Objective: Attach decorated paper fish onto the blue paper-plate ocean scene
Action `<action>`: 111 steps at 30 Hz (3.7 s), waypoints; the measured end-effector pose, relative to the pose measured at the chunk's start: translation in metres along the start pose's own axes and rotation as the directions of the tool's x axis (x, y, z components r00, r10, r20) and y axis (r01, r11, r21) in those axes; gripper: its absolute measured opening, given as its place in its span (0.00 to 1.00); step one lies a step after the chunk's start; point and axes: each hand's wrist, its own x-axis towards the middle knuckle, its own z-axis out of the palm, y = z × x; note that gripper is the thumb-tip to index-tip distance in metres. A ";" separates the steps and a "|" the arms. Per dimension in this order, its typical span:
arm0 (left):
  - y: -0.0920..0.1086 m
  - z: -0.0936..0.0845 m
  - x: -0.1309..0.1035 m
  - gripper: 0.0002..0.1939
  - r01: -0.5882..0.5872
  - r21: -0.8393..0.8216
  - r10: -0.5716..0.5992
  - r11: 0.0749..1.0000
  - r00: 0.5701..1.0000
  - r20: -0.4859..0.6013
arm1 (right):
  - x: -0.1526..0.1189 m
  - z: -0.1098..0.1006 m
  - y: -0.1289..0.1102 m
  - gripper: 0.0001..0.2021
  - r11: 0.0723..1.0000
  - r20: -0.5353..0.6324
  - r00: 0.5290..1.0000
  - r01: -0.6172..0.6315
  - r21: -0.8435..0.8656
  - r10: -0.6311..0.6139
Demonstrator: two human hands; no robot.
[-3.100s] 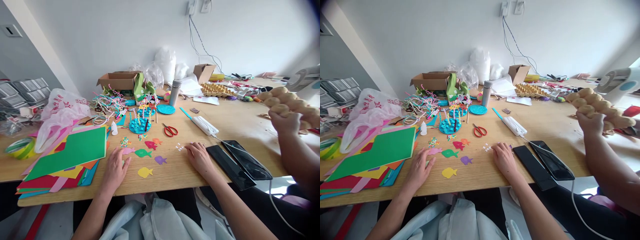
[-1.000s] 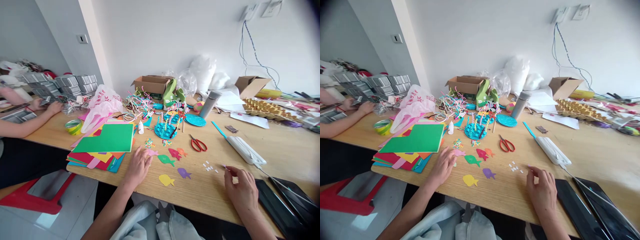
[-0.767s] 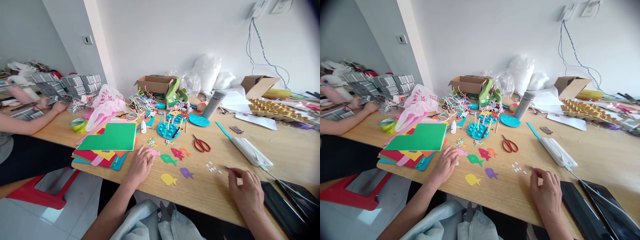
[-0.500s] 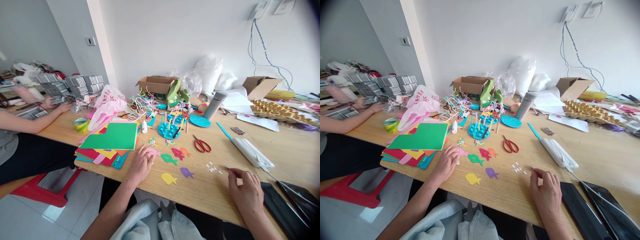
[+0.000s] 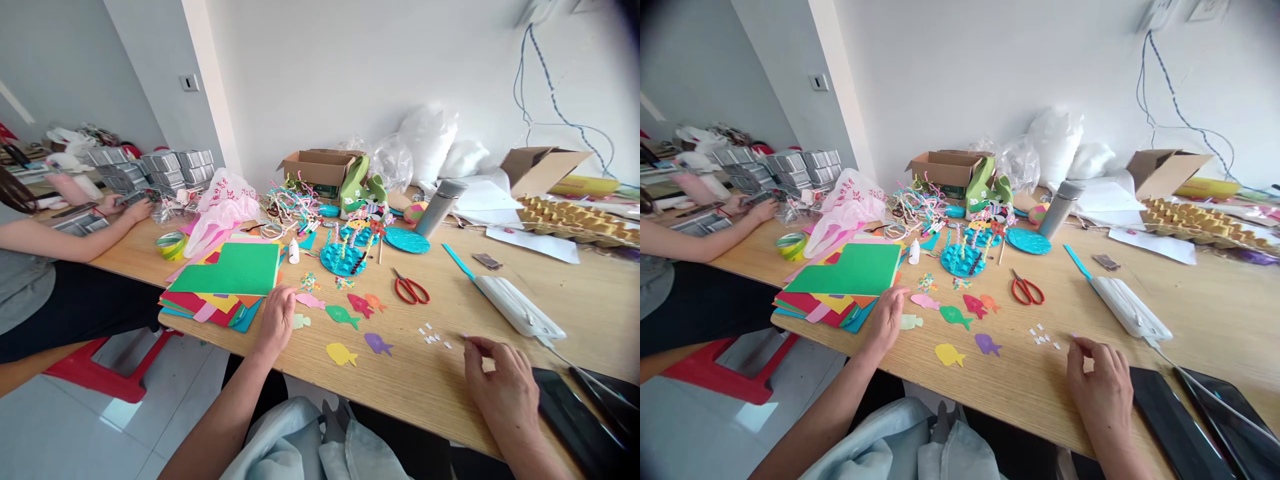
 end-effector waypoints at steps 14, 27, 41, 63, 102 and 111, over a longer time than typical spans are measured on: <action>0.009 -0.029 -0.023 0.17 -0.042 -0.018 0.041 0.999 0.999 -0.023 | 0.001 -0.002 -0.005 0.08 0.998 0.037 0.998 -0.057 0.003 0.056; 0.019 -0.036 -0.061 0.21 -0.233 0.380 0.088 0.895 0.928 0.361 | 0.001 -0.003 -0.007 0.10 0.995 0.011 0.998 -0.057 -0.085 0.058; 0.021 -0.035 -0.060 0.20 -0.248 0.432 0.062 0.867 0.915 0.399 | 0.058 0.059 -0.179 0.10 0.719 0.517 0.647 0.070 0.692 -0.561; 0.023 -0.036 -0.061 0.24 -0.217 0.428 0.029 0.877 0.915 0.403 | 0.021 0.100 -0.209 0.10 0.823 0.683 0.500 0.117 0.556 -0.533; 0.026 -0.037 -0.057 0.20 -0.229 0.455 0.013 0.861 0.903 0.430 | 0.023 0.096 -0.210 0.11 0.830 0.661 0.512 0.241 0.503 -0.549; 0.026 -0.038 -0.057 0.20 -0.232 0.440 0.023 0.868 0.902 0.432 | 0.021 0.093 -0.212 0.11 0.808 0.633 0.503 0.396 0.436 -0.588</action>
